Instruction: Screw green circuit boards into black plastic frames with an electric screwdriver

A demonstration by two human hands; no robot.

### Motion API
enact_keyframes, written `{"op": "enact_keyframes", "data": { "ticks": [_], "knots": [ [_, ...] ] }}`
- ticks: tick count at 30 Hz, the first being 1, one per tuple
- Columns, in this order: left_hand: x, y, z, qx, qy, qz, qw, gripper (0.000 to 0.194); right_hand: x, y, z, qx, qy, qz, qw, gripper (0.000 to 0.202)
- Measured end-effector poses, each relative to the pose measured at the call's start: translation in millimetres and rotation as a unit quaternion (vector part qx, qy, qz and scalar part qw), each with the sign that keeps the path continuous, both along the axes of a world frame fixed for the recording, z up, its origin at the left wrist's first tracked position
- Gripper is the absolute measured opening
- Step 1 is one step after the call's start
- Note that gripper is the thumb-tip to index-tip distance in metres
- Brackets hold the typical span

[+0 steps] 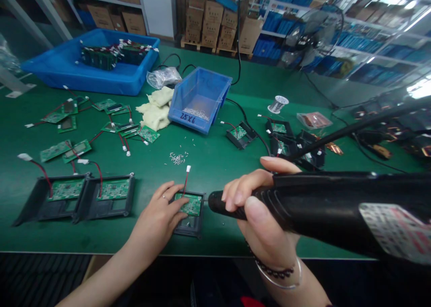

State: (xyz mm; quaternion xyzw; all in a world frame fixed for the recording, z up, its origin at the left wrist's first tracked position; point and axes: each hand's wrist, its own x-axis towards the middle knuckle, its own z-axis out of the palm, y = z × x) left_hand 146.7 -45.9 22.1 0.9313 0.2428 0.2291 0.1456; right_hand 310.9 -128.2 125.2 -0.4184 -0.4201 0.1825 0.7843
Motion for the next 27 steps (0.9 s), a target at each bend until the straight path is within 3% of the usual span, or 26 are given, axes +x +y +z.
{"op": "enact_keyframes", "data": {
  "ticks": [15,27],
  "knots": [
    [-0.4,-2.0,0.1,-0.006,0.0,-0.003,1.0,0.023,-0.3,4.3,-0.9,-0.009,0.001,-0.013,1.0,0.034],
    [-0.1,-1.2,-4.7,-0.006,-0.008,0.005,1.0,0.025,-1.7,10.7,-10.6,-0.031,-0.039,0.032,0.998,0.03]
  ]
}}
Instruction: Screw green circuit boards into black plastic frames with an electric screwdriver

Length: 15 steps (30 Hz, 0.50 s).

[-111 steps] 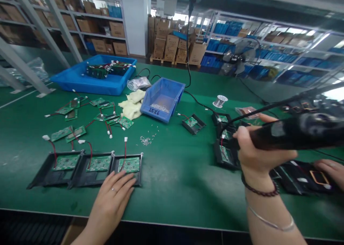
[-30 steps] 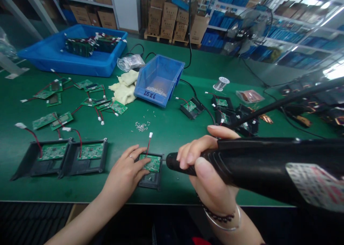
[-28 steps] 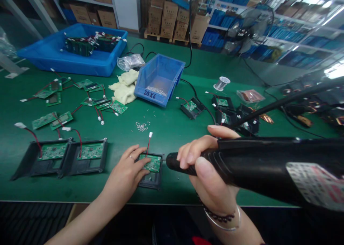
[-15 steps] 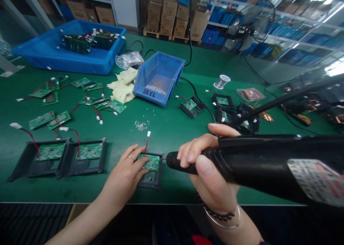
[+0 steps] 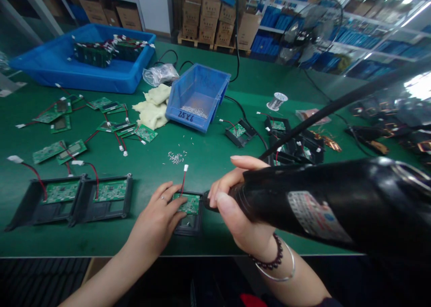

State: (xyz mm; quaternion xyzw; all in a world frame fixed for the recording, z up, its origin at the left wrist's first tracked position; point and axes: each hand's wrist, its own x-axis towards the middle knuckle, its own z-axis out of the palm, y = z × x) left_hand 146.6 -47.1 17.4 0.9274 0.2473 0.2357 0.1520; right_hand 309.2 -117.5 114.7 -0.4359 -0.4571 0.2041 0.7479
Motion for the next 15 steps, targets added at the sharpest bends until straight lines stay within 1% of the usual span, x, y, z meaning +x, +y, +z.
{"op": "enact_keyframes", "data": {
  "ticks": [4,8,10,12,15],
  "knots": [
    [-0.5,1.2,-1.2,-0.006,0.0,-0.001,1.0,0.025,0.8,4.6,-2.2,-0.012,-0.031,0.018,0.999,0.024],
    [0.1,1.7,-1.7,0.009,-0.001,-0.004,1.0,0.026,1.4,8.3,-6.7,-0.044,-0.084,0.001,0.995,0.027],
    [0.8,1.4,-1.7,0.019,0.004,-0.001,1.0,0.026,0.7,8.9,-8.9,-0.054,-0.104,0.004,0.993,0.03],
    [1.2,1.3,-1.3,0.02,0.007,-0.002,1.0,0.024,-0.4,8.9,-11.5,-0.056,-0.11,0.023,0.992,0.036],
    [0.4,1.8,0.6,0.018,0.006,-0.005,1.0,0.023,-0.4,9.2,-15.6,-0.05,-0.102,0.073,0.991,0.046]
  ]
}}
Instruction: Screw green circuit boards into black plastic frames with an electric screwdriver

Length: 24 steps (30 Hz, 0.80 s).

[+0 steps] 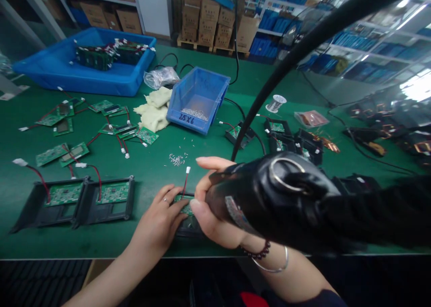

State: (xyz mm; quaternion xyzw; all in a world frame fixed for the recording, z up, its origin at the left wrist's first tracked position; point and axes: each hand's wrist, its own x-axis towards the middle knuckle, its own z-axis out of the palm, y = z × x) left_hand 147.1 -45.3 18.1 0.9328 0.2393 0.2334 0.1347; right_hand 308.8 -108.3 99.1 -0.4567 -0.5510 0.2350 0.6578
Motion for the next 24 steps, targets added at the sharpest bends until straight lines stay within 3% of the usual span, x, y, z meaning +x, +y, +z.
{"op": "enact_keyframes", "data": {
  "ticks": [3,7,9,11,13,15,20,24],
  "knots": [
    [-1.9,-0.4,2.7,-0.007,0.0,-0.001,1.0,0.023,5.3,3.5,1.0,0.006,0.021,0.04,0.999,0.047],
    [-1.1,-6.0,3.9,-0.005,0.01,0.021,1.0,0.023,22.8,17.8,21.3,0.011,0.081,0.107,0.991,0.035],
    [2.4,-10.2,2.9,0.003,0.013,0.035,0.999,0.022,33.1,31.2,33.5,0.034,0.121,0.081,0.989,0.029],
    [7.4,-13.8,1.5,0.002,0.015,0.049,0.999,0.023,41.2,50.3,38.6,0.097,0.142,-0.007,0.985,0.026],
    [12.2,-16.2,0.4,-0.002,0.013,0.06,0.998,0.022,45.6,74.0,33.2,0.167,0.131,-0.106,0.971,0.028],
    [15.1,-17.5,-0.6,-0.003,0.008,0.062,0.998,0.022,46.4,98.2,19.1,0.186,0.103,-0.164,0.963,0.031],
    [10.7,-19.7,-2.2,-0.004,-0.063,0.045,0.997,0.03,41.4,133.8,-19.5,0.154,0.086,-0.162,0.971,0.028],
    [2.4,-17.0,-0.2,-0.008,-0.16,0.044,0.986,0.025,36.5,133.3,-26.9,0.141,0.094,-0.155,0.973,0.028]
  ]
}}
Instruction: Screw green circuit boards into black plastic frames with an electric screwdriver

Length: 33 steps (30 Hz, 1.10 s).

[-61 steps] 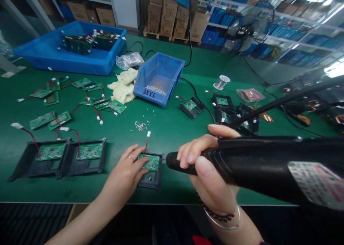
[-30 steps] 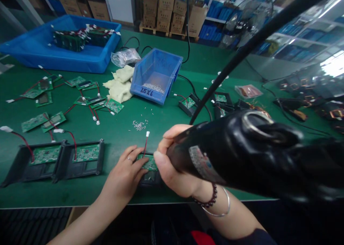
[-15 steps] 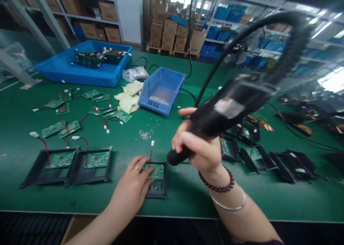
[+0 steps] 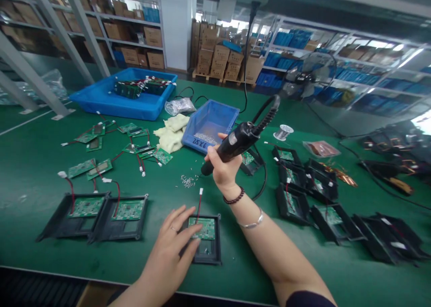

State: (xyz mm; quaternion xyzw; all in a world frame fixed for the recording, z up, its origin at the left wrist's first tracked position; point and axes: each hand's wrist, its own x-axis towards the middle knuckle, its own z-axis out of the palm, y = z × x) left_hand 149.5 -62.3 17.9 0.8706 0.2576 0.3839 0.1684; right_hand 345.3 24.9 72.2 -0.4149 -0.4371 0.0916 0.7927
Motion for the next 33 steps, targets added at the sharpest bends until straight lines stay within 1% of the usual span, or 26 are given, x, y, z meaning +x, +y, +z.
{"op": "enact_keyframes", "data": {
  "ticks": [3,5,7,10,12,14,17,20,22,25,30,33],
  "knots": [
    [-5.3,8.6,3.0,0.002,-0.053,0.029,0.998,0.017,-3.4,-11.1,11.4,0.008,0.009,0.005,1.0,0.028],
    [-8.0,15.8,5.7,0.001,-0.072,0.05,0.996,0.015,-6.7,-23.8,26.4,0.02,0.015,0.006,1.0,0.027],
    [-9.6,22.4,9.1,0.003,-0.086,0.065,0.994,0.013,-11.4,-40.7,45.3,0.044,0.023,0.016,0.999,0.025],
    [-8.6,28.4,14.9,0.015,-0.102,0.076,0.992,0.01,-21.1,-71.2,73.7,0.075,0.034,0.056,0.995,0.025],
    [-5.9,29.6,18.7,0.024,-0.108,0.079,0.991,0.01,-27.9,-91.6,87.7,0.063,0.047,0.09,0.993,0.028],
    [-2.3,29.0,21.7,0.032,-0.109,0.079,0.99,0.015,-33.5,-109.2,95.5,0.038,0.064,0.117,0.99,0.034],
    [2.2,26.3,24.0,0.037,-0.115,0.071,0.99,0.023,-38.4,-128.0,97.0,0.019,0.067,0.143,0.987,0.036],
    [3.7,23.4,24.6,0.028,-0.129,0.051,0.99,0.017,-39.9,-137.9,92.9,0.014,0.061,0.157,0.986,0.035],
    [2.8,21.7,24.9,0.019,-0.138,0.038,0.99,0.011,-40.3,-140.7,90.9,0.012,0.062,0.168,0.984,0.034],
    [0.4,19.8,25.6,0.012,-0.139,0.031,0.99,0.01,-41.6,-141.9,90.6,0.014,0.075,0.179,0.981,0.034],
    [-1.4,18.6,25.8,0.012,-0.125,0.033,0.992,0.013,-44.6,-142.8,90.9,0.011,0.093,0.184,0.978,0.034],
    [-1.8,18.7,27.7,0.033,-0.102,0.035,0.994,0.016,-46.4,-143.2,87.1,0.003,0.087,0.188,0.978,0.032]
  ]
}}
